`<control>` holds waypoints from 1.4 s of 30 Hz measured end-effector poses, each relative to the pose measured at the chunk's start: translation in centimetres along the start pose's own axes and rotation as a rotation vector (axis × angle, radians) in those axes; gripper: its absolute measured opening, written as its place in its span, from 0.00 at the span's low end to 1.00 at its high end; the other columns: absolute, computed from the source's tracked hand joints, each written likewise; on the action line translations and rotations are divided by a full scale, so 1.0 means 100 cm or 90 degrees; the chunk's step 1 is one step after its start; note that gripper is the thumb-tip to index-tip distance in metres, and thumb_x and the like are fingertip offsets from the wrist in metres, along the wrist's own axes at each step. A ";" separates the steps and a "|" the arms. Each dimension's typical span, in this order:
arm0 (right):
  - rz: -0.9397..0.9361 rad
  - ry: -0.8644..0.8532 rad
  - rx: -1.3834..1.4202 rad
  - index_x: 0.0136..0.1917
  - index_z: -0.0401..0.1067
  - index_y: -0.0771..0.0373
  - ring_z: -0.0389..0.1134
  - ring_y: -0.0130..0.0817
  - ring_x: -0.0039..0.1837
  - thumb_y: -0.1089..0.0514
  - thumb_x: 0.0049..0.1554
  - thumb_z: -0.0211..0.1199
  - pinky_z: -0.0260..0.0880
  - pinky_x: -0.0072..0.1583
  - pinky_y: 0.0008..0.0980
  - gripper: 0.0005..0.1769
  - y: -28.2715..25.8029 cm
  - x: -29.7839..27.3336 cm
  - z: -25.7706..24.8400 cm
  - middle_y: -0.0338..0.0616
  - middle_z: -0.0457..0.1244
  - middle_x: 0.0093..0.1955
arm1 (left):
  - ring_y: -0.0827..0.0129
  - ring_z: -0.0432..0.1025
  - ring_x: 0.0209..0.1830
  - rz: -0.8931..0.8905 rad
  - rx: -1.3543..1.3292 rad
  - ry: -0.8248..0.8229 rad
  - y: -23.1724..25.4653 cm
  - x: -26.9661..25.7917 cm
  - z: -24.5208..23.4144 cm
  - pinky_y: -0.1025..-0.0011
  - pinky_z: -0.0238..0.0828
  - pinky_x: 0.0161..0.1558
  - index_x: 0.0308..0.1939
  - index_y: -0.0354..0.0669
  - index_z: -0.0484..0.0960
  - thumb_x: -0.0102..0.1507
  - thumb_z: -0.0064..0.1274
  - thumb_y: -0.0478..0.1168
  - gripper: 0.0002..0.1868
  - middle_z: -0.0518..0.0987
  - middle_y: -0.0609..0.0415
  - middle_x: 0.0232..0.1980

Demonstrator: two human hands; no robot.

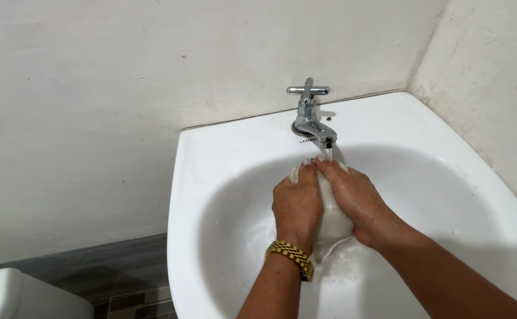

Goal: The person wets a cloth under running water, then wipes the sink basin, faucet, and surrounding counter area. The person repeatedly rinses and wrings the cloth while continuing to wipe the sink surfaces.

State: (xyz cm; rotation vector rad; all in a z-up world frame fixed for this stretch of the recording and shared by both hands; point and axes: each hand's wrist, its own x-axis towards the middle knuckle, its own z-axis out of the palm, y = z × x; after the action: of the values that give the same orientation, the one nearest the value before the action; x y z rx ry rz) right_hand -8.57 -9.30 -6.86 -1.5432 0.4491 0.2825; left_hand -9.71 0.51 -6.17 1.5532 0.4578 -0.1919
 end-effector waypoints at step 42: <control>-0.276 0.089 -0.204 0.53 0.71 0.58 0.72 0.41 0.53 0.41 0.48 0.71 0.75 0.52 0.43 0.27 0.016 -0.011 0.003 0.45 0.68 0.50 | 0.60 0.77 0.51 -0.164 -0.565 0.008 -0.025 0.020 0.010 0.60 0.78 0.50 0.56 0.42 0.77 0.66 0.52 0.45 0.17 0.81 0.48 0.53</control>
State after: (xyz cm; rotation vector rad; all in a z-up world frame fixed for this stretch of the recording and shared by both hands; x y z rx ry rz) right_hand -10.21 -8.82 -7.81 -1.9362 0.1702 -0.0970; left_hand -8.79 -0.19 -9.34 0.6256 0.6411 -0.1452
